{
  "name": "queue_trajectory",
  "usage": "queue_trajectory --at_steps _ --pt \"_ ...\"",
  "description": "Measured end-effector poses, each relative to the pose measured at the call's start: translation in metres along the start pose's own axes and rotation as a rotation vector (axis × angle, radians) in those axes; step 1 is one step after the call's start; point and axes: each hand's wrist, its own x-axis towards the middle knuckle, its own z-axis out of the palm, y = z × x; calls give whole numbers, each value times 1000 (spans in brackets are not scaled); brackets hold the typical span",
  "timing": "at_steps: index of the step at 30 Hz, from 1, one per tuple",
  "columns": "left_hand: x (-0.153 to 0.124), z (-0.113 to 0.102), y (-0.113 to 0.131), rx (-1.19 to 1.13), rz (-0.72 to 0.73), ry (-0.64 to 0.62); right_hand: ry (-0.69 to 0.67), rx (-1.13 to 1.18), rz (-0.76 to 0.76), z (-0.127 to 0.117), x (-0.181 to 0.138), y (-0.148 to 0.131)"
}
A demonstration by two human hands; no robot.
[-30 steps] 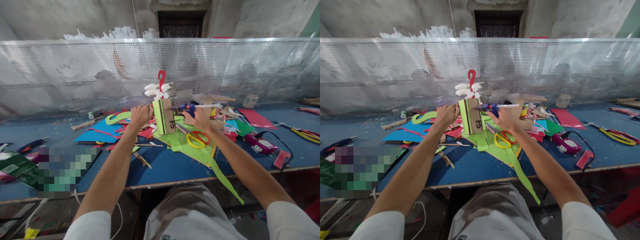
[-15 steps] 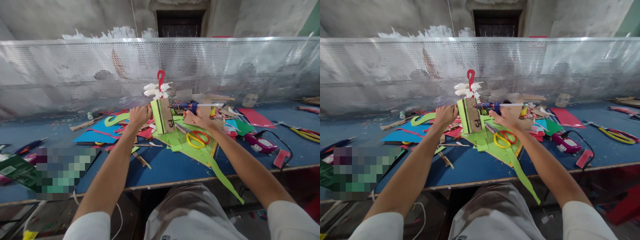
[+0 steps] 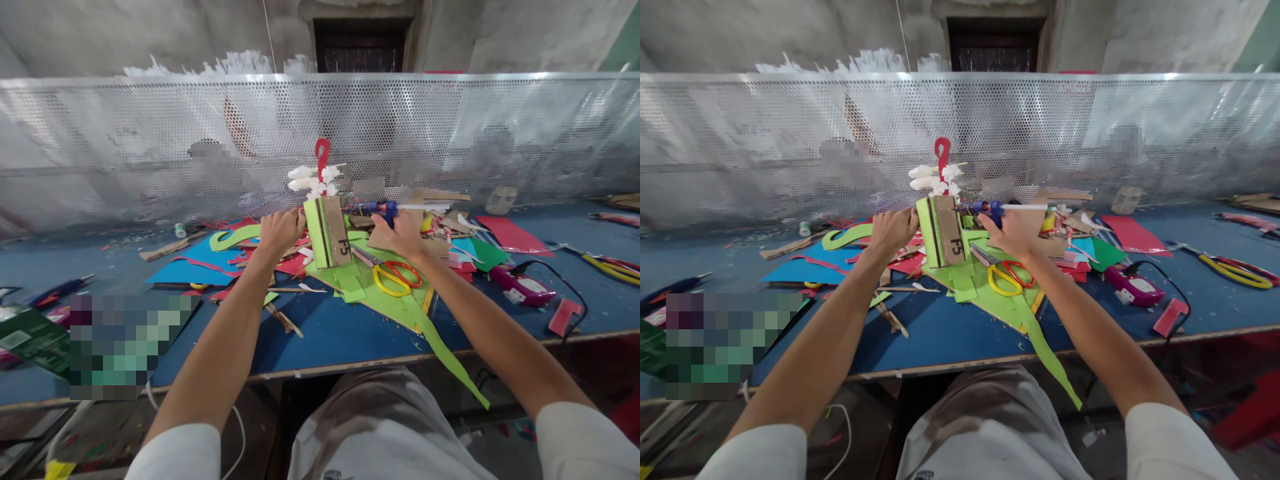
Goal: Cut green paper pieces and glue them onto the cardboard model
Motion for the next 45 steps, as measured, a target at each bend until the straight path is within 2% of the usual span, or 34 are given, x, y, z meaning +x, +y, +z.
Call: queue_trajectory --at_steps 3,5,10,15,24,28,33,37,41,45 --pt "-1 -2 2 3 13 6 44 -11 15 1 1 -1" --pt "-1 -3 4 4 14 9 23 -36 30 2 1 -1" --pt "-1 -5 4 15 -2 12 -89 -90 58 3 -3 -4" --pt "0 -4 2 24 -31 4 -233 -36 43 1 -4 -11" --pt "1 1 -1 12 -42 11 -91 72 41 -3 -1 -7" --pt "1 1 -1 10 -43 8 -70 53 -14 -2 0 -11" --pt "1 1 1 13 -31 10 17 -26 -9 3 -1 -9" --pt "2 2 0 9 -31 25 -76 -96 15 4 -5 -9" --pt "2 2 -1 10 -44 23 -194 -127 -28 3 -7 -12" --pt "2 0 -1 1 -50 27 -129 -129 27 2 -5 -10"
